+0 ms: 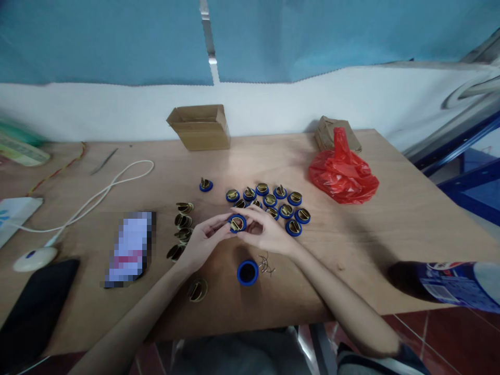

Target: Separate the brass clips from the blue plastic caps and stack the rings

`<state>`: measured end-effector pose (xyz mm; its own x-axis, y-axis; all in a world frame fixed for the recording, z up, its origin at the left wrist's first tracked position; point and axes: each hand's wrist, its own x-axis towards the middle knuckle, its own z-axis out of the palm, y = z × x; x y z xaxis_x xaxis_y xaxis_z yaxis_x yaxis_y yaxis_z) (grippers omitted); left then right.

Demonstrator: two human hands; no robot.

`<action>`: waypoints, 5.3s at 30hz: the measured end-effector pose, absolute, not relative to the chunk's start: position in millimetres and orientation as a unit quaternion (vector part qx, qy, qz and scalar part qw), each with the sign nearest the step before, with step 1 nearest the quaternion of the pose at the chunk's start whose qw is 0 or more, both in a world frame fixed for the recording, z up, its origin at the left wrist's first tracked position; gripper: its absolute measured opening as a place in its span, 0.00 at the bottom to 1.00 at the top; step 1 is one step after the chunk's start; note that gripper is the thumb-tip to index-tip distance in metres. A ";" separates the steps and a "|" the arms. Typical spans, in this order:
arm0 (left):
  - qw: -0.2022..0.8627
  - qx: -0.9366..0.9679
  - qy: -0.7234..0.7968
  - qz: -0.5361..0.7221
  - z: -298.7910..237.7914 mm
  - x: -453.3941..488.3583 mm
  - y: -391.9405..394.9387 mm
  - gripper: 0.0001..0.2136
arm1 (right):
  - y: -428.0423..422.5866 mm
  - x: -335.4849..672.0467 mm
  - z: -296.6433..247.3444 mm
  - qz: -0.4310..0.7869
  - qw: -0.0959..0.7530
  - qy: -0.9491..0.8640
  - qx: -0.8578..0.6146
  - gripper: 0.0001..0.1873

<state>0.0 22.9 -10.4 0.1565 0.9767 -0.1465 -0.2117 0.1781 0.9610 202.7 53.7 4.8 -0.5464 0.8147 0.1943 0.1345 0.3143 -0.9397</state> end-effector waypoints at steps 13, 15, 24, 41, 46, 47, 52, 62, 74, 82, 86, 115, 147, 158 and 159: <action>0.647 0.439 0.420 0.461 -4.7 0.4 21.7 0.22 | 55.3 204.6 8.4 0.542 0.326 -0.698 -0.336 0.15; 0.649 0.428 0.431 0.458 -3.5 1.5 21.7 0.21 | 54.2 204.8 10.0 0.530 0.311 -0.711 -0.343 0.16; 0.638 0.407 0.461 0.463 -13.3 3.8 23.0 0.21 | 52.0 203.2 8.0 0.453 0.311 -0.755 -0.358 0.18; 0.610 0.478 0.448 0.446 -7.9 1.3 22.7 0.18 | 54.3 207.3 10.8 0.459 0.308 -0.755 -0.353 0.17; 0.622 0.459 0.453 0.444 -5.5 0.2 23.0 0.19 | 55.5 207.8 8.9 0.444 0.297 -0.767 -0.356 0.13; 0.625 0.455 0.453 0.444 -4.8 0.3 22.8 0.19 | 55.6 207.7 9.2 0.438 0.300 -0.767 -0.359 0.13; 0.644 0.426 0.458 0.440 -2.5 1.9 22.2 0.22 | 55.8 205.9 10.6 0.447 0.317 -0.748 -0.375 0.12; 0.545 0.518 0.492 0.439 -9.7 1.3 22.5 0.12 | 56.7 203.4 8.7 0.536 0.285 -0.700 -0.375 0.11; 0.581 0.495 0.459 0.455 -11.9 1.7 21.3 0.13 | 68.1 250.1 40.0 0.579 -0.081 -0.754 -0.299 0.35; 0.581 0.479 0.475 0.455 -1.4 0.3 21.6 0.10 | 60.4 236.3 35.6 0.543 -0.090 -0.781 -0.296 0.13; 0.583 0.477 0.483 0.447 -0.9 0.8 21.4 0.10 | 61.3 234.5 36.1 0.506 -0.101 -0.797 -0.316 0.10; 0.575 0.497 0.477 0.442 -3.3 0.5 21.7 0.08 | 69.7 247.1 27.5 0.475 -0.050 -0.810 -0.340 0.04; 0.428 0.604 0.467 0.483 -4.1 2.3 13.5 0.19 | 64.3 218.2 25.2 0.628 0.299 -0.609 -0.381 0.14; 0.477 0.581 0.450 0.482 0.2 1.8 13.1 0.17 | 56.3 205.9 17.5 0.741 0.319 -0.450 -0.383 0.16; 0.480 0.580 0.449 0.482 0.4 1.9 13.2 0.18 | 55.8 204.3 16.8 0.747 0.319 -0.443 -0.381 0.17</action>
